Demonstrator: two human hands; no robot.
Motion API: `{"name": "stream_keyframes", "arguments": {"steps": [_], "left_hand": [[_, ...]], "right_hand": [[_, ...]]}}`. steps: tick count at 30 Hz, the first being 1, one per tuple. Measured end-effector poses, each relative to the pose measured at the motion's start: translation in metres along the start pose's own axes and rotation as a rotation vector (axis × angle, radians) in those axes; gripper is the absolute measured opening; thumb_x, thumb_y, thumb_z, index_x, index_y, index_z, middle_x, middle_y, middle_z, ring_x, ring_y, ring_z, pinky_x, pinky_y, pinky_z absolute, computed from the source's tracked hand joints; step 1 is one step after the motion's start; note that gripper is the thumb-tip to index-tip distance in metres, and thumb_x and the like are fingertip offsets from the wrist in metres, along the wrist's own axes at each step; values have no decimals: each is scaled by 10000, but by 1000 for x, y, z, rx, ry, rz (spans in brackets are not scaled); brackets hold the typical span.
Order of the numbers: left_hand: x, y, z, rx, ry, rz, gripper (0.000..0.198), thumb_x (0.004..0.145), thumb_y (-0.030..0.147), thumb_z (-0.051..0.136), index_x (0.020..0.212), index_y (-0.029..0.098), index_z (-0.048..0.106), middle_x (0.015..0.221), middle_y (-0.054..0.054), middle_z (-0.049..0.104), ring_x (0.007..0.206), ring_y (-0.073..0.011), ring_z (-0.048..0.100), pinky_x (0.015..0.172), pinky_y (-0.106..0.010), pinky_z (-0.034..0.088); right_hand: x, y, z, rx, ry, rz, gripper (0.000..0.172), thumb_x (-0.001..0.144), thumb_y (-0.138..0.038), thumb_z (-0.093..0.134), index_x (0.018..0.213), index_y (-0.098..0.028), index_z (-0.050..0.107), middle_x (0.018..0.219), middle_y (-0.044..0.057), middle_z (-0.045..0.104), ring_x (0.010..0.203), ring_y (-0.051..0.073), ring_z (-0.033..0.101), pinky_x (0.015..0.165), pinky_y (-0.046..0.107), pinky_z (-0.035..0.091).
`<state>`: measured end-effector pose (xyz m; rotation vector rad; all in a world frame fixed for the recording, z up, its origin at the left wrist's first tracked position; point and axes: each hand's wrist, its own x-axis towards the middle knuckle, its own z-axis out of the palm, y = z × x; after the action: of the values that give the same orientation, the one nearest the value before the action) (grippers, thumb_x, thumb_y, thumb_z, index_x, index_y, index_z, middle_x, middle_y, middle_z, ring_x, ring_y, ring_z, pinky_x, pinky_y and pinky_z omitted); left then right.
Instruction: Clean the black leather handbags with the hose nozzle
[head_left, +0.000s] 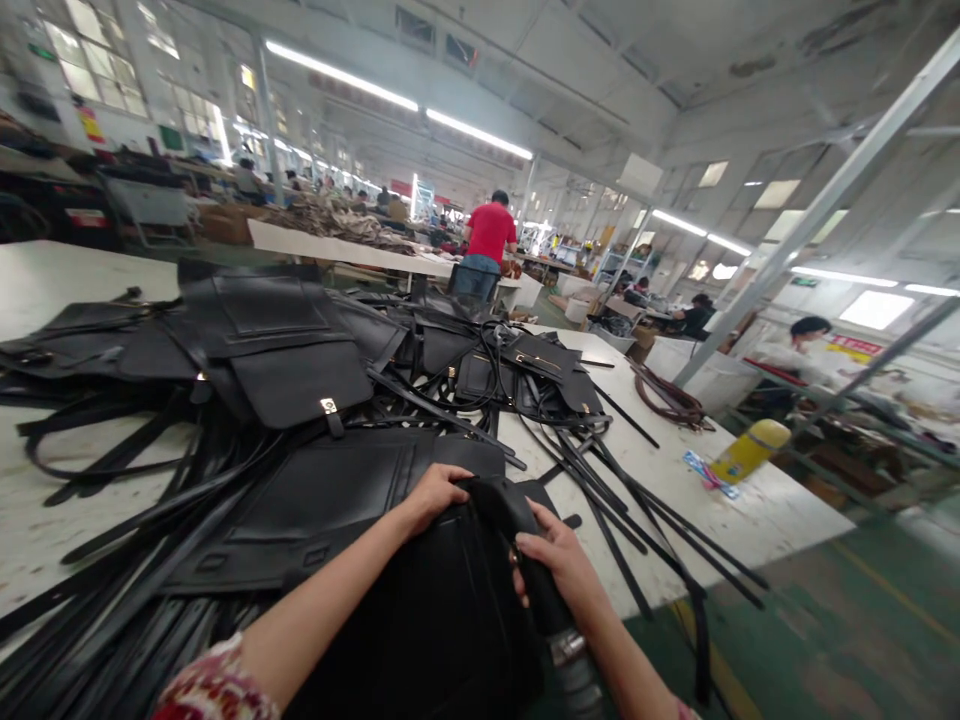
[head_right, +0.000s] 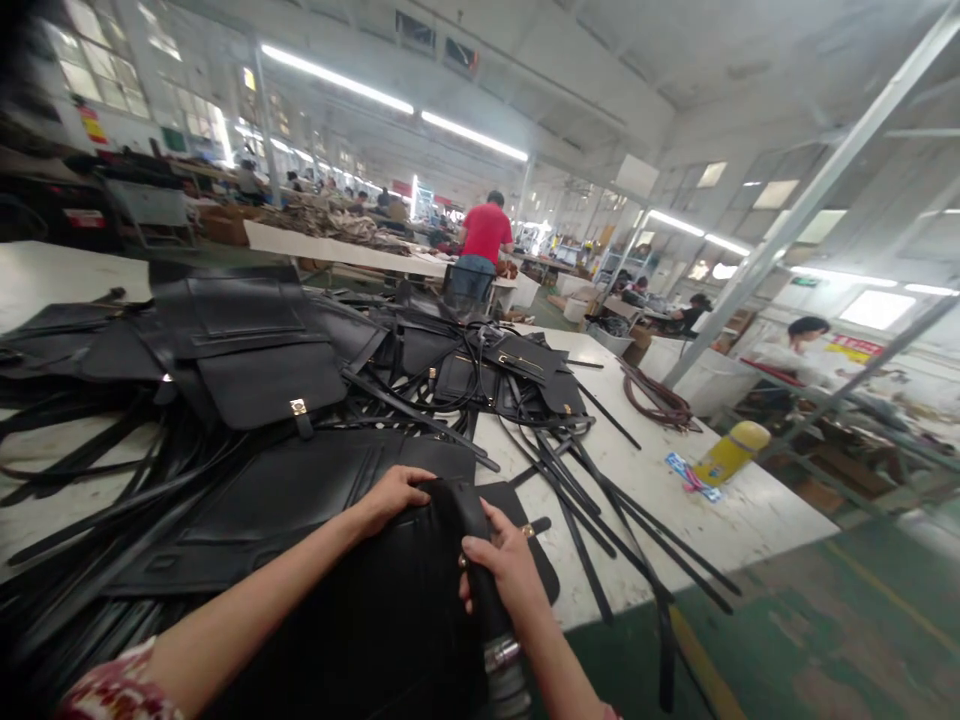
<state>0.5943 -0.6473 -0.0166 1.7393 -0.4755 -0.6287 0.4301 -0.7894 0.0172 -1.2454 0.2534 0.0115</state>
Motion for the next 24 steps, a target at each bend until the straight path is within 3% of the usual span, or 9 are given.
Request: {"name": "stream_keyframes", "arguments": {"steps": [4,8,17,24], "left_hand": [[-5,2,-1,-112,-14,-26,415,521,129,559,917,112,684,749,-39,698,645,-168,608,656,-273,457],[-4,5,-2,-176,-20,-23,396,504,103,562,876,123,694,797,-41,702,716,-179,616,720,-279,448],[-3,3,-4,-228,-41,-49,375,511,145,616,881,111,672,763,-60,696,624,-173,616,665,-310,467],[-5,3,-5,-259,-73,-57,384,521,150,631,902,125,664,804,-51,694,661,-177,622,692,-306,464]], "right_hand": [[9,2,10,63,34,-54,647,685,-285,640,1246,-166,340,595,-9,617,374,134,556,323,219,459],[8,5,15,89,27,-24,694,665,-279,645,1267,-170,317,587,-13,616,364,142,555,313,230,456],[22,-14,3,130,121,-120,647,651,-315,653,1221,-174,381,566,-24,606,367,147,562,311,225,453],[9,-1,16,142,49,-23,737,609,-293,664,1256,-117,358,560,2,611,347,162,556,287,234,439]]}}
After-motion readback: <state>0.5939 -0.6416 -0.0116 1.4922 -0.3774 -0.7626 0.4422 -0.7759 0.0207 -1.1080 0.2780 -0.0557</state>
